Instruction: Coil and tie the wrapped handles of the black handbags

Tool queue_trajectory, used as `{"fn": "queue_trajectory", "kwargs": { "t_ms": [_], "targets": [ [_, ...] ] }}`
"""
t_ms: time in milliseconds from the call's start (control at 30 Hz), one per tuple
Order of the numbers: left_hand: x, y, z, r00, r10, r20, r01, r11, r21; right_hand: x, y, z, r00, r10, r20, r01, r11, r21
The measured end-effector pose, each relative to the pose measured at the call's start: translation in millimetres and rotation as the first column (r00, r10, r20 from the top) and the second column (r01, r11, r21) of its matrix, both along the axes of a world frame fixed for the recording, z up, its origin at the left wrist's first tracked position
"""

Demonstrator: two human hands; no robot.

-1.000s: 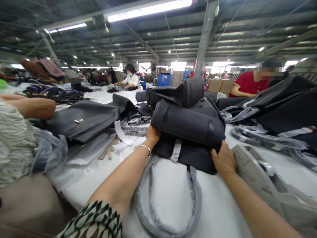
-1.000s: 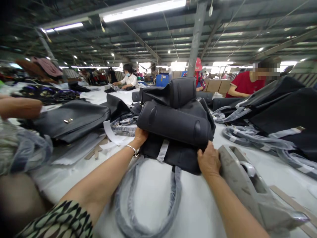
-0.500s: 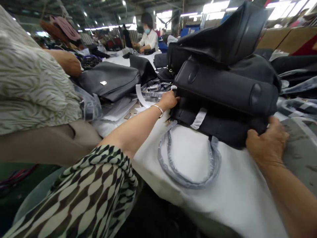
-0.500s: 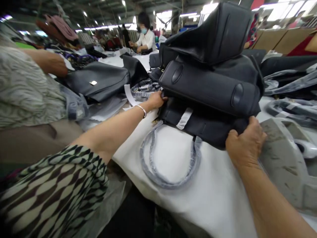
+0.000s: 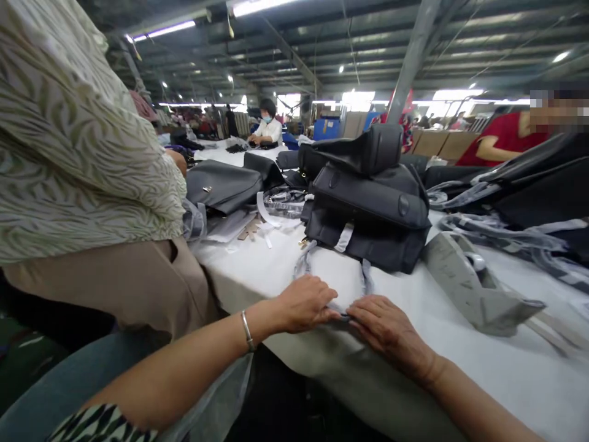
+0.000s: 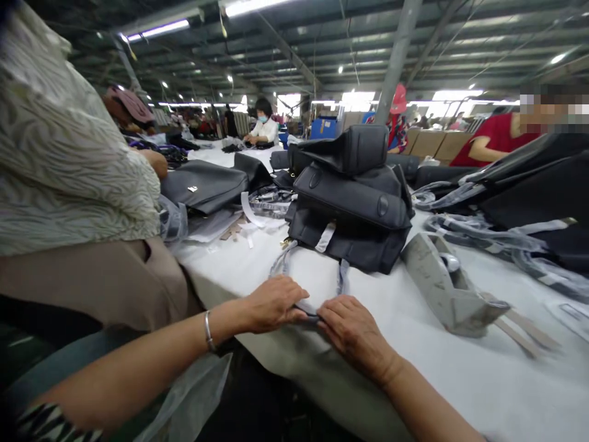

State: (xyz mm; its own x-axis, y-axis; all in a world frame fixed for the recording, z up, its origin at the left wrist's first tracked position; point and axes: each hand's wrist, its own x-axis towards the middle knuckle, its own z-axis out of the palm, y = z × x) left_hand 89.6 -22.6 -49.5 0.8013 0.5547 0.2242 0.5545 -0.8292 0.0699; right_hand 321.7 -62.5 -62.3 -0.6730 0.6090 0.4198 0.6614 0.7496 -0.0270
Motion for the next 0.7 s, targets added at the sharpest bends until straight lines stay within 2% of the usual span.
{"fn": "queue_trajectory", "kwargs": {
  "t_ms": [133, 200, 267, 333, 367, 400, 433, 467, 500, 533, 567, 600, 633, 700],
  "targets": [
    [13, 0, -13.8, 0.998, -0.022, -0.062, 0.032, 0.988, 0.152, 13, 3, 5.4, 0.995, -0.094, -0.041, 0.092, 0.994, -0.054],
    [15, 3, -17.9, 0.996, -0.059, -0.066, 0.070, 0.982, 0.178, 26, 13, 13.5, 0.975, -0.173, -0.139, 0.168, 0.985, -0.051],
    [12, 7, -20.2, 0.997, -0.071, -0.017, 0.073, 0.985, 0.157, 42, 25, 22.6, 0.917, -0.306, -0.254, 0.295, 0.952, -0.083],
    [6, 10, -20.7, 0.994, -0.047, 0.101, 0.038, 0.995, 0.096, 58, 36, 29.8, 0.834, -0.484, -0.265, 0.430, 0.871, -0.238],
    [1, 12, -20.3, 0.984, -0.020, 0.179, 0.011, 0.999, 0.052, 63, 39, 31.8, 0.787, -0.575, -0.221, 0.477, 0.796, -0.372],
    [-3, 13, -19.5, 0.967, 0.013, 0.255, -0.014, 1.000, 0.002, 65, 39, 32.5, 0.741, -0.651, -0.165, 0.488, 0.690, -0.535],
    [-7, 14, -18.4, 0.945, 0.047, 0.323, -0.031, 0.998, -0.053, 63, 38, 31.8, 0.700, -0.704, -0.119, 0.440, 0.557, -0.705],
    [-10, 15, -16.9, 0.922, 0.081, 0.379, -0.040, 0.993, -0.114, 56, 35, 30.2, 0.659, -0.745, -0.107, 0.332, 0.416, -0.847],
    [-13, 17, -15.3, 0.899, 0.114, 0.422, -0.041, 0.983, -0.176, 47, 32, 28.1, 0.608, -0.783, -0.132, 0.175, 0.294, -0.940],
    [-14, 18, -13.3, 0.879, 0.141, 0.455, -0.034, 0.972, -0.234, 34, 29, 25.9, 0.545, -0.818, -0.184, -0.011, 0.212, -0.977],
    [-14, 19, -11.2, 0.862, 0.159, 0.481, -0.020, 0.959, -0.283, 21, 27, 24.3, 0.471, -0.845, -0.252, -0.191, 0.181, -0.965],
    [-14, 21, -8.9, 0.849, 0.169, 0.501, 0.001, 0.947, -0.322, 6, 27, 23.5, 0.392, -0.860, -0.326, -0.348, 0.190, -0.918],
    [-14, 22, -6.6, 0.839, 0.170, 0.517, 0.025, 0.937, -0.349, -7, 28, 23.7, 0.304, -0.870, -0.389, -0.466, 0.220, -0.857],
    [-13, 25, -2.0, 0.832, 0.153, 0.533, 0.068, 0.926, -0.372, -30, 35, 26.4, 0.136, -0.874, -0.467, -0.611, 0.297, -0.734]
  ]
}}
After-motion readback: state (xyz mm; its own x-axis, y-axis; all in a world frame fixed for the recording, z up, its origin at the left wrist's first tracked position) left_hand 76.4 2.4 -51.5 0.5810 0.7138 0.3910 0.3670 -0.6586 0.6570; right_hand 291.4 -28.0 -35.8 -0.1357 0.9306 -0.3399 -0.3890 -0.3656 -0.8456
